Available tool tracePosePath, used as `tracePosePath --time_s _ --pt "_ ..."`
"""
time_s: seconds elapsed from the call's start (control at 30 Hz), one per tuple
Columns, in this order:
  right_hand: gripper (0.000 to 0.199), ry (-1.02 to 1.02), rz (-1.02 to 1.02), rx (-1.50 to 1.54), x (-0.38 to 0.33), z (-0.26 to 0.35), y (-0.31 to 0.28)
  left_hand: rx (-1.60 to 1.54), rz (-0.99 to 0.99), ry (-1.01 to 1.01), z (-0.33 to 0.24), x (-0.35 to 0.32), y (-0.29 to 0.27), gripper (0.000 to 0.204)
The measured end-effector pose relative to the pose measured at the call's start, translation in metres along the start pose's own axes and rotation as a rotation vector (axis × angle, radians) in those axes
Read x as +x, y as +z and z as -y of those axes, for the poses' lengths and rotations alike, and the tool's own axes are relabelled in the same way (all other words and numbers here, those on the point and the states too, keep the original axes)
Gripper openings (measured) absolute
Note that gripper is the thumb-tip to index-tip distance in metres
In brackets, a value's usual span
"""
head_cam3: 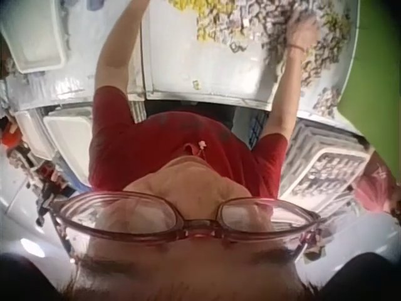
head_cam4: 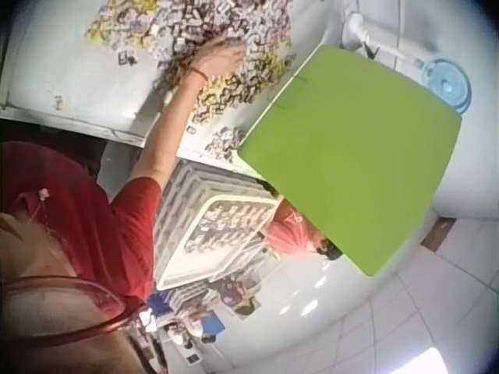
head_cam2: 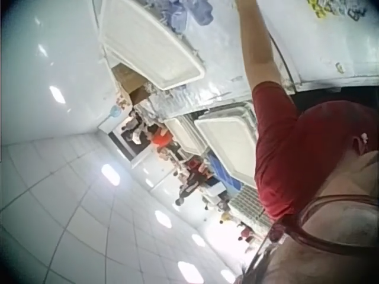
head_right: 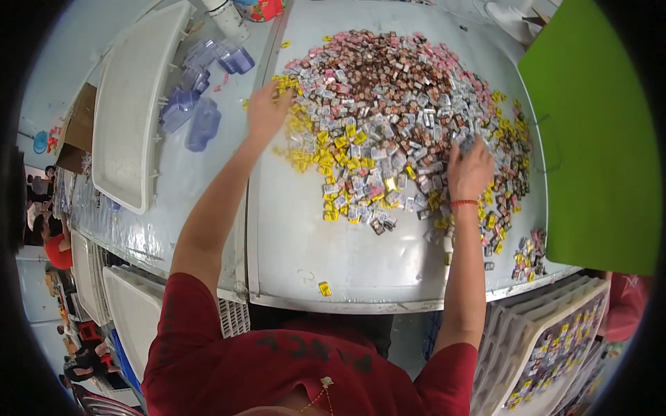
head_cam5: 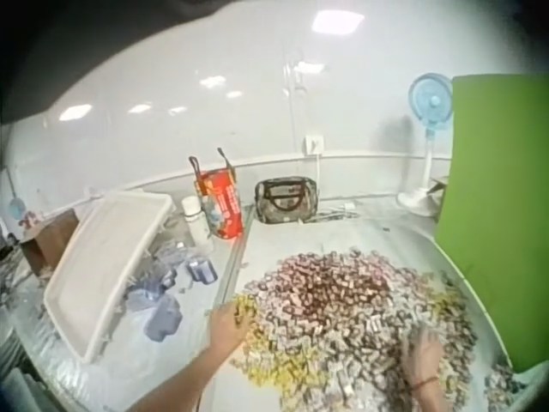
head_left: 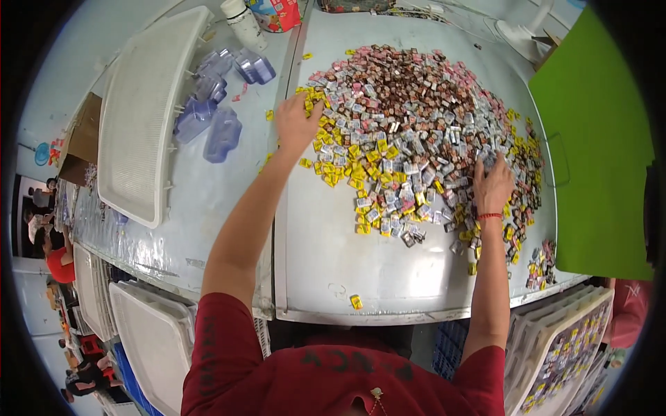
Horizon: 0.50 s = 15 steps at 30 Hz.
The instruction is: Sorting and organizing small colorful items on a workbench and placing them into containers.
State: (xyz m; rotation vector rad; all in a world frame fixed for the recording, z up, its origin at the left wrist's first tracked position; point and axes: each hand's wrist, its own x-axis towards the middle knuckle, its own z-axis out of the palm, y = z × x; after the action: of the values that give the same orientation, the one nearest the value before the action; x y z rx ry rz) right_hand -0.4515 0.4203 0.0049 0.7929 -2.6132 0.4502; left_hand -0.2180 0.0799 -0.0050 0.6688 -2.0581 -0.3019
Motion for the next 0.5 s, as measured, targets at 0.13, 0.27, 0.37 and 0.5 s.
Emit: tracePosePath --time_s 0.13,0.27,0.37,0.5 --pt "0.061 0.05 0.032 -0.145 0.005 0.016 0.007 0.372 0.074 -0.008 0.019 -0.007 0.016 0.044" --pt "0.067 0.056 0.043 0.038 0.014 0.025 0.025 0.114 0.318 -0.184 -0.023 0.001 0.044 0.06" --pt "0.074 0.113 0.044 0.181 0.013 0.031 0.034 -0.122 0.494 -0.379 -0.083 0.002 0.063 0.084" --pt "0.082 0.235 0.122 0.441 0.013 0.055 0.042 -0.498 0.466 -0.519 -0.134 0.005 0.092 0.082"
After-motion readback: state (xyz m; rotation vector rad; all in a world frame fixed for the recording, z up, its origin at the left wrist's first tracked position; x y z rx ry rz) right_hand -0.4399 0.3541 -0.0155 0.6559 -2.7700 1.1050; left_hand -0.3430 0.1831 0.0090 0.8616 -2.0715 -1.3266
